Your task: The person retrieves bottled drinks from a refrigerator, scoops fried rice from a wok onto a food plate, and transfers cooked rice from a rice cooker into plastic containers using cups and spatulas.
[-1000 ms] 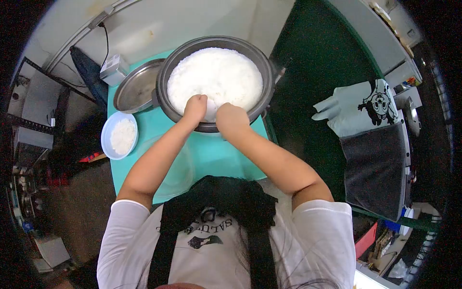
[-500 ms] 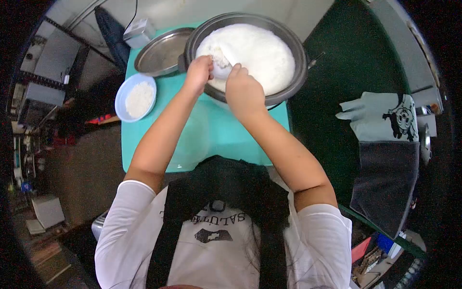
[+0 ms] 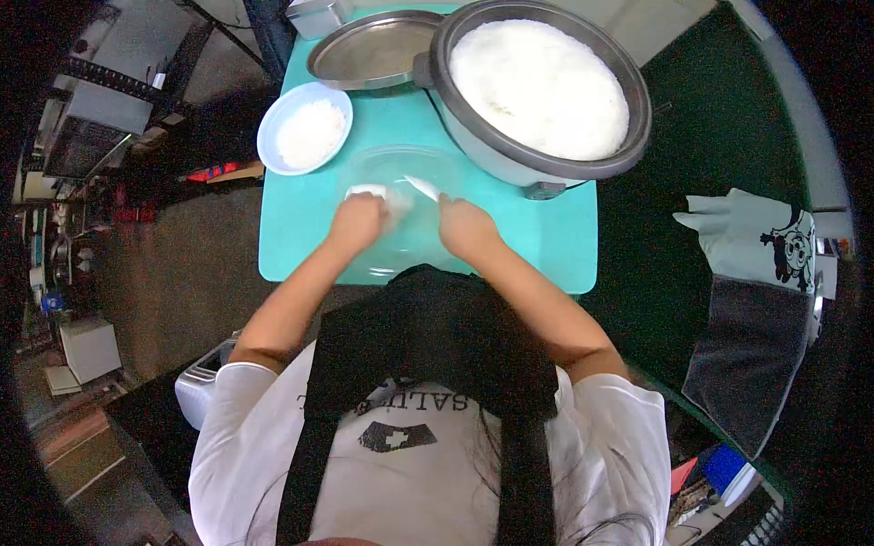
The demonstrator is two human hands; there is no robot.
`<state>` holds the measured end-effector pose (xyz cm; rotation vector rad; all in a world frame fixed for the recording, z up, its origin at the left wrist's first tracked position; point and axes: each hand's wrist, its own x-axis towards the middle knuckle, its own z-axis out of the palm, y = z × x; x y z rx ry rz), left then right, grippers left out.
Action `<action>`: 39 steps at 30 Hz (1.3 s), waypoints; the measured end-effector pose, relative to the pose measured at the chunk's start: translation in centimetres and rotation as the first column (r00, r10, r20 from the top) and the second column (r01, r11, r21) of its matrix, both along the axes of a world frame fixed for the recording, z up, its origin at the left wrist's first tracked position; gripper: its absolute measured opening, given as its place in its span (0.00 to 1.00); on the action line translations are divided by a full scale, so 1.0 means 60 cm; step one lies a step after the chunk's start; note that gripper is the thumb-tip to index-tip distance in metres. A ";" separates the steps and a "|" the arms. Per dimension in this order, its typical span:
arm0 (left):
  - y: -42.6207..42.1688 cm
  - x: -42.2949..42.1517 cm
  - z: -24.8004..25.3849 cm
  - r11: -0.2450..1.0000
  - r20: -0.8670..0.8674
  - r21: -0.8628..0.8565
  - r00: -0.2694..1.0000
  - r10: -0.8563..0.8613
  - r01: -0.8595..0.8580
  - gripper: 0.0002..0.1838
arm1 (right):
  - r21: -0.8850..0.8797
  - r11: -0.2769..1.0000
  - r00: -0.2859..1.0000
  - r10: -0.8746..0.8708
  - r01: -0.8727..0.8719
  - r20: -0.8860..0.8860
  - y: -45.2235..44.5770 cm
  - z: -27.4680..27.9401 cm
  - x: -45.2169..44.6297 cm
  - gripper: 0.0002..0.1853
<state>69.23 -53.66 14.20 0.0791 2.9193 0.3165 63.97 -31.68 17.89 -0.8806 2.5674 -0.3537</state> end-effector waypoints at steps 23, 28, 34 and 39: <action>-0.128 0.127 -0.081 0.561 -0.240 0.817 0.807 0.540 -0.132 0.20 | 0.119 0.989 0.992 0.079 -0.091 0.096 -0.127 -0.124 0.028 0.14; -0.123 0.130 -0.110 0.639 -0.247 0.754 0.836 0.490 -0.152 0.26 | -0.003 0.992 0.988 0.123 -0.124 0.093 -0.169 -0.150 0.054 0.17; -0.115 0.136 -0.136 0.523 -0.130 0.820 0.814 0.566 -0.233 0.30 | 0.023 0.990 0.982 0.135 -0.139 0.132 -0.118 -0.149 0.078 0.10; -0.110 0.136 -0.138 0.569 -0.185 0.774 0.762 0.621 -0.276 0.31 | 0.159 0.987 0.996 -0.013 0.000 0.085 -0.089 -0.133 -0.006 0.13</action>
